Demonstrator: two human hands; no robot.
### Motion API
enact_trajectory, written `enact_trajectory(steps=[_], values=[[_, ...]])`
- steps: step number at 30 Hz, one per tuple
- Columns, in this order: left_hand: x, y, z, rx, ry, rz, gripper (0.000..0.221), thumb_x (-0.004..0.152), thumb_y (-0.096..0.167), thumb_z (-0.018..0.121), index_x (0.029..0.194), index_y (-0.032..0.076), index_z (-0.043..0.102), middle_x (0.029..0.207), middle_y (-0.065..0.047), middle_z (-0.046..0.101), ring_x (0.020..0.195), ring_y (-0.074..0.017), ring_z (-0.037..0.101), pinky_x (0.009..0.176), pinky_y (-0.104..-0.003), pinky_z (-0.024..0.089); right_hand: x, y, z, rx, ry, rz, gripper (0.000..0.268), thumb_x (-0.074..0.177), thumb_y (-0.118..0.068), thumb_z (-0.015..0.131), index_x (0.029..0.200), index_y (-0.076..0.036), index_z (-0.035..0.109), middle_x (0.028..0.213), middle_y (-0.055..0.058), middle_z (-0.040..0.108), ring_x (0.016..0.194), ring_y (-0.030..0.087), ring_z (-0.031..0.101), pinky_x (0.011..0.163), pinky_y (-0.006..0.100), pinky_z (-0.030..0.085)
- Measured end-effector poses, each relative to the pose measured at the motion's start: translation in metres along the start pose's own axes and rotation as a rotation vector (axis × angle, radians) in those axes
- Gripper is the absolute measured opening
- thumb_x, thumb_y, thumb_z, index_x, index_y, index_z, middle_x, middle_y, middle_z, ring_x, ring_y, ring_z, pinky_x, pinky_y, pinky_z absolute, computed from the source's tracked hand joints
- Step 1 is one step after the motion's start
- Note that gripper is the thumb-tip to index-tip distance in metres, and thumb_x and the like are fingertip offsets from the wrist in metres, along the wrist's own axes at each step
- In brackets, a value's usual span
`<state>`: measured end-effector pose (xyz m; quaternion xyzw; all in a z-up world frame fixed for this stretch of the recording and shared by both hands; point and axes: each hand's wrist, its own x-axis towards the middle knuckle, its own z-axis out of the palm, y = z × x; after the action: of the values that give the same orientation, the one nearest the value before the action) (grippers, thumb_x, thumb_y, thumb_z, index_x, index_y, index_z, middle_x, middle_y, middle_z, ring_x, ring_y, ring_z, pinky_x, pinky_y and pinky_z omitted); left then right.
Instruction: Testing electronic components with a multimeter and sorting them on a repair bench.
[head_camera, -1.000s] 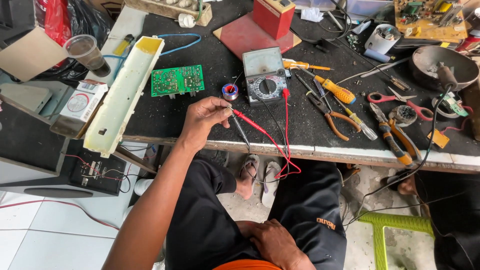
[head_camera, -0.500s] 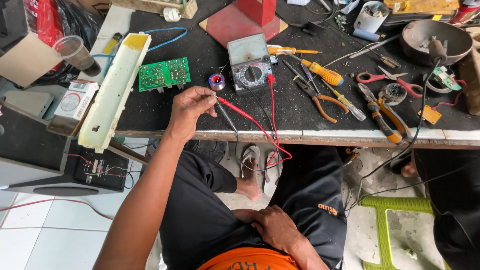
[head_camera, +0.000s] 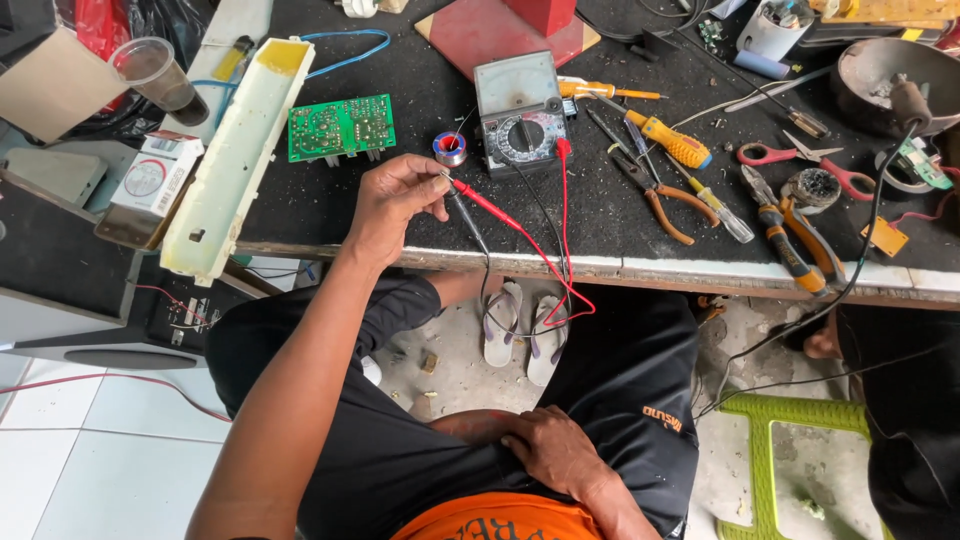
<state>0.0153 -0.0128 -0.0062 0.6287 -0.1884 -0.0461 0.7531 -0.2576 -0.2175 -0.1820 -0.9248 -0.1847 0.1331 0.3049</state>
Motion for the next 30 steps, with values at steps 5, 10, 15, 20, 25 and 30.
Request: enact_trajectory(steps=[5,10,15,20,25,30], values=[[0.008,-0.006,-0.001,-0.026,-0.003,0.013,0.014,0.088,0.008,0.078,0.098,0.003,0.071,0.078,-0.007,0.069,0.058,-0.0180,0.066,0.064,-0.028,0.055,-0.001,-0.001,-0.002,0.019,0.015,-0.025,0.028,0.099,-0.032,0.057,0.121,-0.020,0.070,0.100,0.011,0.076,0.095,0.035,0.066,0.092,0.043,0.047],[0.006,-0.005,0.000,-0.035,-0.027,0.038,0.013,0.088,0.007,0.077,0.098,0.002,0.070,0.078,-0.009,0.068,0.059,-0.0183,0.064,0.063,-0.030,0.057,-0.005,0.001,0.000,0.006,0.025,-0.021,0.032,0.099,-0.033,0.057,0.127,-0.022,0.069,0.101,0.011,0.075,0.096,0.035,0.066,0.091,0.043,0.046],[0.005,-0.006,-0.001,-0.039,-0.020,0.044,0.014,0.088,0.006,0.077,0.099,0.002,0.070,0.076,-0.008,0.067,0.058,-0.0188,0.066,0.065,-0.029,0.058,-0.005,0.006,0.005,-0.005,0.016,-0.037,0.035,0.100,-0.034,0.056,0.131,-0.021,0.066,0.104,0.011,0.075,0.098,0.035,0.066,0.093,0.042,0.046],[0.003,-0.003,0.001,-0.043,-0.016,0.041,0.013,0.088,0.006,0.077,0.098,0.002,0.071,0.076,-0.008,0.068,0.058,-0.0188,0.065,0.064,-0.029,0.057,-0.005,0.007,0.007,-0.015,0.026,-0.041,0.026,0.100,-0.033,0.058,0.117,-0.018,0.071,0.098,0.010,0.075,0.093,0.034,0.067,0.089,0.042,0.047],[0.005,-0.003,0.001,-0.041,-0.006,0.031,0.014,0.088,0.008,0.077,0.098,0.001,0.071,0.078,-0.009,0.068,0.058,-0.0192,0.065,0.064,-0.030,0.057,-0.003,0.011,0.013,-0.047,0.012,-0.042,0.024,0.101,-0.035,0.058,0.110,-0.017,0.071,0.098,0.008,0.075,0.093,0.034,0.066,0.091,0.042,0.046],[0.006,-0.005,0.000,-0.082,-0.023,0.035,0.014,0.087,0.008,0.078,0.098,0.002,0.072,0.076,-0.008,0.069,0.058,-0.0159,0.065,0.064,-0.026,0.055,0.001,0.012,0.013,-0.082,-0.009,-0.030,0.030,0.099,-0.033,0.058,0.124,-0.020,0.069,0.106,0.008,0.075,0.100,0.033,0.067,0.093,0.042,0.045]])
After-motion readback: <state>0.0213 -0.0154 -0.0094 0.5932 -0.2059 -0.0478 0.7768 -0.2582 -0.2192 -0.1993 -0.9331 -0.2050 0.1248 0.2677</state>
